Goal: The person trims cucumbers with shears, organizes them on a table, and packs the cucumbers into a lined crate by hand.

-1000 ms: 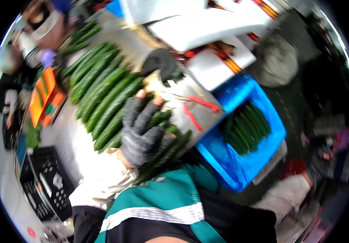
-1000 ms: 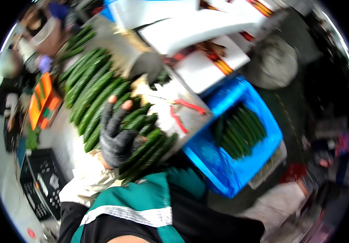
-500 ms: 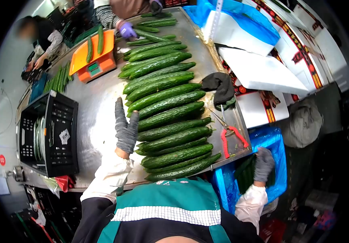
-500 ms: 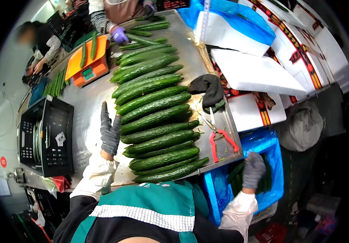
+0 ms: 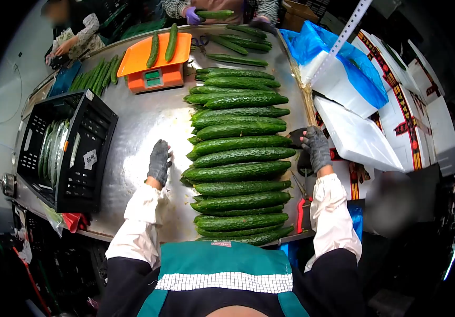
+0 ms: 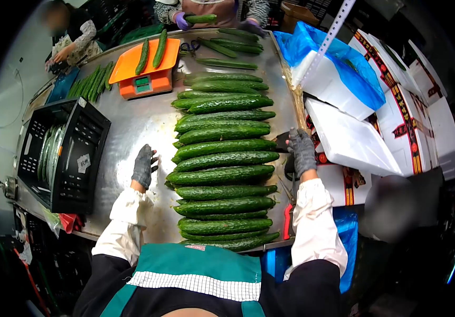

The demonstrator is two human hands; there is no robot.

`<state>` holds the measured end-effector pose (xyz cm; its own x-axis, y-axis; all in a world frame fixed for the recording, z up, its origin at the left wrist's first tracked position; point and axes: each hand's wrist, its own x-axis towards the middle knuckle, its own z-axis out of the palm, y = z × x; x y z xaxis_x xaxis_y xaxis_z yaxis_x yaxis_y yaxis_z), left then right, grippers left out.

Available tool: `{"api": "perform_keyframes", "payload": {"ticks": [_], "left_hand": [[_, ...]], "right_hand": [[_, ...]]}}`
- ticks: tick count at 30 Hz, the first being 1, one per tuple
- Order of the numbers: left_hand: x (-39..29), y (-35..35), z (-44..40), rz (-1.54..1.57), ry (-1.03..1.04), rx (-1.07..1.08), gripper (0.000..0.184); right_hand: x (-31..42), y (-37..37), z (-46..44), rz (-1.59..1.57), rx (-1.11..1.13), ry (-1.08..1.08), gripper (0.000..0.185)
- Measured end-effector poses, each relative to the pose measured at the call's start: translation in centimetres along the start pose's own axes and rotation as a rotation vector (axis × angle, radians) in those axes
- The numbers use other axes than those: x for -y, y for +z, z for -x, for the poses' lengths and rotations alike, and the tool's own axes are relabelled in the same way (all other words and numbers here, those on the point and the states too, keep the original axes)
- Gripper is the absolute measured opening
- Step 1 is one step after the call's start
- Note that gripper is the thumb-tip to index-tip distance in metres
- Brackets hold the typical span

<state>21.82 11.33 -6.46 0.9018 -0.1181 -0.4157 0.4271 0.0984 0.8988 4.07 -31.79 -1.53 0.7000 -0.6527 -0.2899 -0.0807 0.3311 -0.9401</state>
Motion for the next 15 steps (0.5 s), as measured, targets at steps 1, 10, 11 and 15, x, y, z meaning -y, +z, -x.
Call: {"api": "perform_keyframes", "payload": {"ticks": [1, 10, 11, 15], "left_hand": [[-0.4, 0.6, -0.8, 0.001, 0.015, 0.003, 0.044], [-1.0, 3.8, -10.1, -0.364, 0.185, 0.157, 0.048], [-2.1, 4.9, -9.5, -0.379, 0.145, 0.172, 0.053], [-4.2, 6.6, -7.5, -0.560, 0.218, 0.209, 0.055]], "right_hand": [[0.5, 0.7, -0.7, 0.023, 0.042, 0.013, 0.029], [1.0, 4.1, -5.5, -0.048, 0.072, 0.230, 0.044], [1.1, 4.5, -5.4, -0.010, 0.060, 0.283, 0.044], [3.6, 5.8, -1.2, 0.315, -0.010, 0.217, 0.049]]}}
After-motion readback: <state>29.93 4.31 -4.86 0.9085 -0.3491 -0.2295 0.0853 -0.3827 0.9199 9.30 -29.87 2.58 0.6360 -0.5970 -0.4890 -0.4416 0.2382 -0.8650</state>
